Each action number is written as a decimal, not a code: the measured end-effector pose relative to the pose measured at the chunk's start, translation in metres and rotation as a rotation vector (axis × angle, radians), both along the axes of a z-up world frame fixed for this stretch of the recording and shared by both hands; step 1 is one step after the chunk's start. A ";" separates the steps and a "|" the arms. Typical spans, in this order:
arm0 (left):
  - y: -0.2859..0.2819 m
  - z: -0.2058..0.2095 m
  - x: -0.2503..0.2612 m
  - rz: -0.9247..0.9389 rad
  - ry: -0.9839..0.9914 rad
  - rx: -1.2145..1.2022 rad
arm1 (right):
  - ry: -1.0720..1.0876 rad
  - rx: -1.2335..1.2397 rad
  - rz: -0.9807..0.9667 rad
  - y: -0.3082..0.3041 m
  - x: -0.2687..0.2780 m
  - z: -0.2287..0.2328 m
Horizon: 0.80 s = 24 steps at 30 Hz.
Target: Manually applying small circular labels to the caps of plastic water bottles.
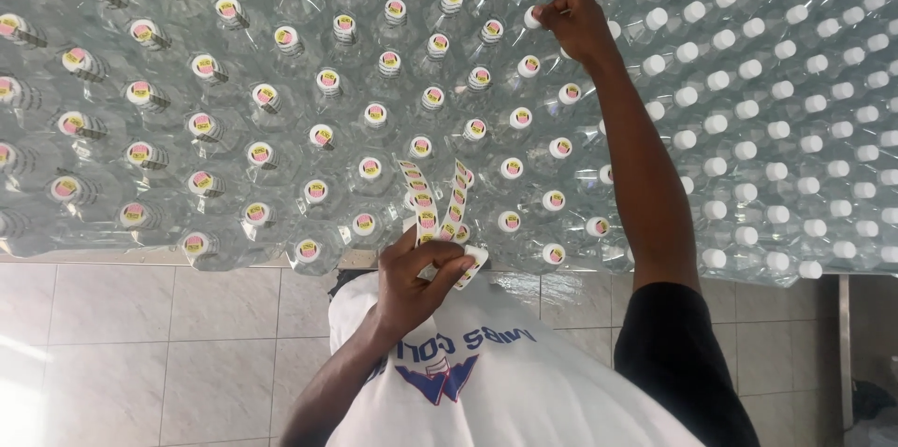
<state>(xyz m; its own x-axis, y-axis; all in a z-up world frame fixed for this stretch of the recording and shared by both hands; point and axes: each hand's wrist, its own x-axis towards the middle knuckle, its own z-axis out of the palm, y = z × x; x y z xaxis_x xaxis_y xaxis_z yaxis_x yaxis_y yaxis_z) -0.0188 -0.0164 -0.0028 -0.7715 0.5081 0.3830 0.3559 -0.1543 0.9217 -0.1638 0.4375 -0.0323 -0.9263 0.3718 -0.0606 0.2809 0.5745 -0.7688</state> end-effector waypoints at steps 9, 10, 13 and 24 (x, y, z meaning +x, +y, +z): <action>0.005 0.009 0.015 0.046 -0.036 0.000 | -0.001 -0.185 -0.049 0.012 -0.012 -0.026; 0.007 0.007 0.016 0.076 -0.052 -0.001 | -0.008 -0.078 -0.107 0.008 -0.013 -0.023; 0.017 0.014 0.015 0.137 -0.045 0.013 | 0.138 0.301 -0.096 -0.002 -0.001 -0.013; 0.055 0.016 0.023 0.282 -0.033 0.152 | 0.489 -0.026 0.774 -0.200 0.201 0.153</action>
<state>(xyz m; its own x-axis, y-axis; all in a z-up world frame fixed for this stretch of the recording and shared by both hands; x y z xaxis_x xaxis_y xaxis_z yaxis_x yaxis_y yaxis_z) 0.0041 0.0383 0.0136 -0.8868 0.2115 0.4109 0.3748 -0.1909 0.9072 0.0374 0.2371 0.1211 -0.8410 -0.3593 0.4045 -0.5356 0.4474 -0.7162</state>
